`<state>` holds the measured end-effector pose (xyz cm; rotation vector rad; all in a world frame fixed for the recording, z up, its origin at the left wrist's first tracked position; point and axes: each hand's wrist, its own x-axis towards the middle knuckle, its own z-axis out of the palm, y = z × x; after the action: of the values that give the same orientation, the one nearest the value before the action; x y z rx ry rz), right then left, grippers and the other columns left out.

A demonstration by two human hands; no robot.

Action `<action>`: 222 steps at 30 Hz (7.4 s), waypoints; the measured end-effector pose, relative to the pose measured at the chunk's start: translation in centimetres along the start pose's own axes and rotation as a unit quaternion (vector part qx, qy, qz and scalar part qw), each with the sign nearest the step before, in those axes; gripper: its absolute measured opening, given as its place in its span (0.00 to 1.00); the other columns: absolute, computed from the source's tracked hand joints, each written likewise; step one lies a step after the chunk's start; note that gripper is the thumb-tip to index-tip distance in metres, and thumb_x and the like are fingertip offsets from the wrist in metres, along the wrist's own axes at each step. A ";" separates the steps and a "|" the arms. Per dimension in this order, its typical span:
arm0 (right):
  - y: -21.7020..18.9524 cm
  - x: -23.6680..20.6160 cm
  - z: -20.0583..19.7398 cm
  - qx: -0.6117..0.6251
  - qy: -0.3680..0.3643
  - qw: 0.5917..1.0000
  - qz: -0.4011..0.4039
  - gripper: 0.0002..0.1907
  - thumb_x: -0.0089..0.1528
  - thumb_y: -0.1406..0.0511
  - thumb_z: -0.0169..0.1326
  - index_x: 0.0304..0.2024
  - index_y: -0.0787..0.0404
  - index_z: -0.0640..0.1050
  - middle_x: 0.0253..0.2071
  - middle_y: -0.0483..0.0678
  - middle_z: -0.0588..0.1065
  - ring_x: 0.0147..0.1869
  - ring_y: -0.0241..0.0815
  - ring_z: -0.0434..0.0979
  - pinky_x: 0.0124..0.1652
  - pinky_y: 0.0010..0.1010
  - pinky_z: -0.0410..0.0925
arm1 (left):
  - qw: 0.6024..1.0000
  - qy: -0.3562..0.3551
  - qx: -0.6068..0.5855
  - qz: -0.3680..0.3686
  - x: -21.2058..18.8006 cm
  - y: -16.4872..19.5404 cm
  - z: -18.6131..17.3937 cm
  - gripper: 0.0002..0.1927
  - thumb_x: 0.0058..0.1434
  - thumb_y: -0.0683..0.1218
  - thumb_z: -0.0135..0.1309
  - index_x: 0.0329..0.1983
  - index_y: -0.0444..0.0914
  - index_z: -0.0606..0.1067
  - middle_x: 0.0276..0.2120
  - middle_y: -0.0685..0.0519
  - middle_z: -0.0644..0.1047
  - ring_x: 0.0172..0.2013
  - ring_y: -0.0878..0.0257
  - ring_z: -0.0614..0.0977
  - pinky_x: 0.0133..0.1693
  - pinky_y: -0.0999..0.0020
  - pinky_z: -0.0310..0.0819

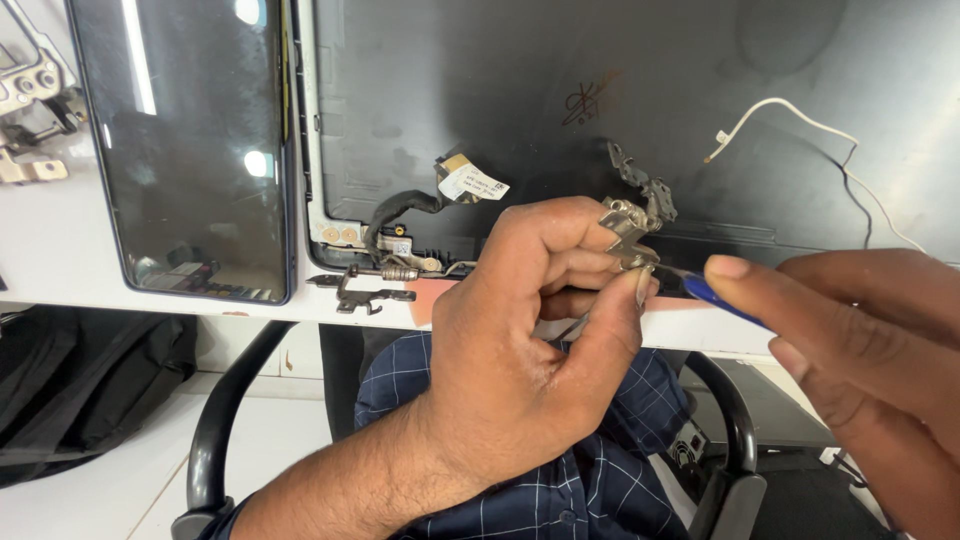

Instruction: The person uses a utility knife and pliers to scrape and adjust a laptop hinge mechanism. They repeatedly scrape the hinge with the knife, then use pliers to bend and align parts of the hinge, continuing the process throughout the clip.

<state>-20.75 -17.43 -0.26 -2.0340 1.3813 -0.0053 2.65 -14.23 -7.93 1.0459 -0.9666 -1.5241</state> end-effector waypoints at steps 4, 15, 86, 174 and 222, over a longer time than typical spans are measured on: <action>-0.1 0.3 -0.4 0.028 -0.019 0.998 0.048 0.26 0.64 0.64 0.52 0.66 0.51 0.76 0.48 0.52 0.80 0.42 0.38 0.82 0.38 0.28 0.74 | 1.000 -0.002 -0.005 -0.002 0.1 0.0 -0.1 0.14 0.76 0.33 0.51 0.60 0.31 0.63 0.49 0.47 0.79 0.52 0.66 0.86 0.55 0.74 0.86; 0.8 -6.1 2.5 0.084 0.020 0.985 0.147 0.32 0.66 0.67 0.53 0.74 0.60 0.70 0.40 0.52 0.78 0.33 0.37 0.78 0.31 0.28 0.75 | 1.000 -0.010 -0.009 0.005 0.3 0.7 -0.2 0.15 0.75 0.33 0.51 0.60 0.32 0.62 0.50 0.47 0.79 0.54 0.65 0.85 0.57 0.74 0.85; -8.3 -1.7 7.3 -0.096 0.186 0.976 0.066 0.29 0.62 0.69 0.57 0.66 0.66 0.70 0.52 0.62 0.77 0.53 0.58 0.83 0.45 0.42 0.76 | 0.994 0.071 0.064 0.060 -0.2 0.1 1.0 0.09 0.76 0.37 0.54 0.53 0.32 0.66 0.40 0.50 0.81 0.40 0.73 0.84 0.42 0.80 0.85; -3.9 -1.6 8.1 0.439 0.261 0.854 0.100 0.28 0.63 0.77 0.53 0.63 0.71 0.60 0.44 0.57 0.79 0.33 0.35 0.76 0.32 0.24 0.71 | 0.995 0.046 -0.066 0.064 -0.6 1.2 2.0 0.08 0.80 0.35 0.51 0.56 0.30 0.64 0.50 0.43 0.80 0.51 0.65 0.84 0.55 0.72 0.84; -0.6 1.9 6.3 0.265 0.377 0.888 -0.010 0.06 0.61 0.72 0.61 0.38 0.65 0.75 0.27 0.42 0.77 0.28 0.28 0.77 0.27 0.20 0.71 | 0.992 -0.026 0.097 0.080 0.7 3.4 5.7 0.09 0.72 0.34 0.52 0.53 0.30 0.72 0.54 0.43 0.80 0.48 0.64 0.85 0.47 0.74 0.84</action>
<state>-17.16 -15.61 -5.52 -1.6093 1.5568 -1.1626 -1.83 -15.13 -3.13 1.0407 -1.2256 -1.3512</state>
